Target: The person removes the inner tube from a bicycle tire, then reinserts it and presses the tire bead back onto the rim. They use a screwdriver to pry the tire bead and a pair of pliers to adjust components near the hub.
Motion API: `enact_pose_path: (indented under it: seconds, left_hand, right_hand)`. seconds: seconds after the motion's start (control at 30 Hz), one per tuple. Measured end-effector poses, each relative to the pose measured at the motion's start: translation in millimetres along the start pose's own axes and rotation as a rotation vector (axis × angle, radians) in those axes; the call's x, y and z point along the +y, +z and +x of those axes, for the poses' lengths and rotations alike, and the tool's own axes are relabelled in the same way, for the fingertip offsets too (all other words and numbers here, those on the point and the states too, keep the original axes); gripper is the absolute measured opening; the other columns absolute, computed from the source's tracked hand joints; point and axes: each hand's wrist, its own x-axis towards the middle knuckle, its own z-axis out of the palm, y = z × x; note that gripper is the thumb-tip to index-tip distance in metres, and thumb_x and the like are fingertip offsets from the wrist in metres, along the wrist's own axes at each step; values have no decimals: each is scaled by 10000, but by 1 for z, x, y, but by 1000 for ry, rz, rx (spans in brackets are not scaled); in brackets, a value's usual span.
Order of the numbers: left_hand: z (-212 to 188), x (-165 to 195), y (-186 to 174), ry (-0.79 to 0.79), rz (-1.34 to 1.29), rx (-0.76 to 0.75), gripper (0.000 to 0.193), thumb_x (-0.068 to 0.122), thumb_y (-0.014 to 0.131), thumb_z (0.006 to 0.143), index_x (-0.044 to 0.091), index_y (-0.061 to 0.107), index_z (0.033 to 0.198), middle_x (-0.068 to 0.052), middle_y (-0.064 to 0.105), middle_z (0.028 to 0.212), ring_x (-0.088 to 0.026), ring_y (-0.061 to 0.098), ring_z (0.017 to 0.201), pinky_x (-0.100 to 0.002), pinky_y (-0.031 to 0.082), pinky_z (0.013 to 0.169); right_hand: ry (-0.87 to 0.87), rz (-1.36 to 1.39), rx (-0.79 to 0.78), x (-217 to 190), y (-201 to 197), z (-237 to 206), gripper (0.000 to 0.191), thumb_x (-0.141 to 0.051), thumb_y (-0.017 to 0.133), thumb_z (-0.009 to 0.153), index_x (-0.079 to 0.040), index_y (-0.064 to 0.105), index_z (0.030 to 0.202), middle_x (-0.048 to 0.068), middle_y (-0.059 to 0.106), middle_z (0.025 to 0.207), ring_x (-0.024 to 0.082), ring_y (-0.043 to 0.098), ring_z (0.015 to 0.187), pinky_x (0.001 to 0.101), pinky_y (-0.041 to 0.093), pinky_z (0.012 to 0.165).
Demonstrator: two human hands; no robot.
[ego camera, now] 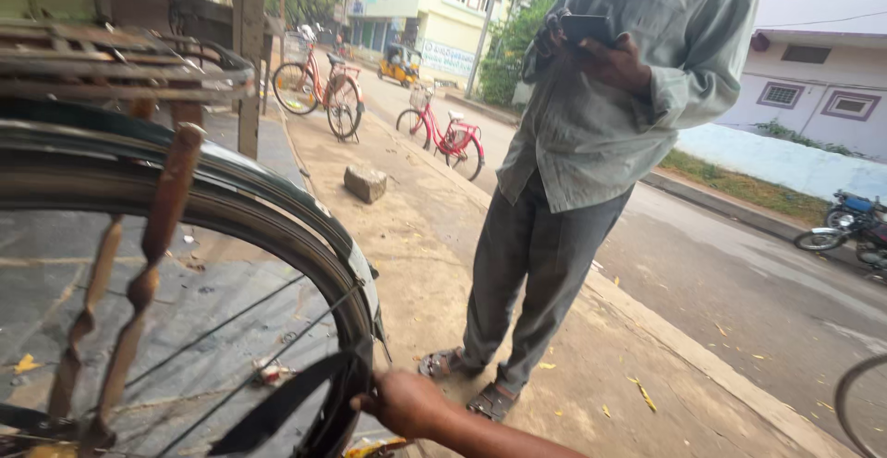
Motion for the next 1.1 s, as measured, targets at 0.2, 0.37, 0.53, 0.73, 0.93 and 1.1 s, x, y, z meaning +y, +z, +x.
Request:
enact_pose_path:
  seconds: [0.2, 0.37, 0.53, 0.73, 0.93, 1.1]
  left_hand:
    - [22, -19, -29, -4, -21, -42, 972, 495, 801, 715, 108, 425, 1523, -262, 170, 1653, -433, 138, 1518, -698, 106, 1175]
    - [-81, -111, -19, -43, -52, -37, 974, 465, 815, 718, 95, 417, 1526, -252, 164, 1650, -413, 118, 1527, -700, 78, 1182]
    - [-130, -134, 9, -158, -42, -94, 977, 435, 828, 722, 81, 408, 1530, -241, 158, 1646, -393, 99, 1537, -702, 50, 1188]
    - [-111, -134, -15, -253, 13, -221, 796, 422, 835, 738, 57, 550, 1386, -262, 72, 1685, -464, 59, 1547, -665, 62, 1195]
    - [-116, -134, -9, -216, -4, -118, 510, 358, 802, 799, 49, 622, 1163, -194, 202, 1649, -415, 123, 1562, -651, 65, 1236]
    - [-118, -137, 8, -179, -12, -33, 456, 323, 788, 804, 22, 623, 1105, -214, 275, 1632, -402, 160, 1538, -628, 87, 1228]
  right_hand:
    - [-145, 511, -494, 30, 47, 8, 591, -487, 676, 1061, 30, 661, 1346, 132, 708, 1082, 223, 654, 932, 401, 537, 809]
    - [-651, -426, -258, 35, 84, 9, 769, -522, 608, 978, -206, 351, 1630, 175, 731, 1089, 359, 678, 729, 473, 535, 598]
    - [-1113, -559, 170, 31, 102, 25, 571, -221, 470, 1034, -184, 382, 1597, 57, 428, 1616, 202, 524, 1376, 366, 601, 921]
    - [-933, -818, 119, 7, 95, 32, 475, -143, 574, 965, -169, 597, 1438, 151, 485, 1553, 324, 585, 1192, 413, 551, 923]
    - [-736, -996, 102, -28, 92, 27, 294, -244, 565, 1008, -130, 722, 1230, 161, 623, 1348, 326, 585, 1115, 461, 448, 966]
    - [-650, -877, 212, -33, 73, 27, 263, -282, 573, 1086, -110, 773, 1090, 83, 642, 1312, 300, 552, 1154, 486, 337, 1066]
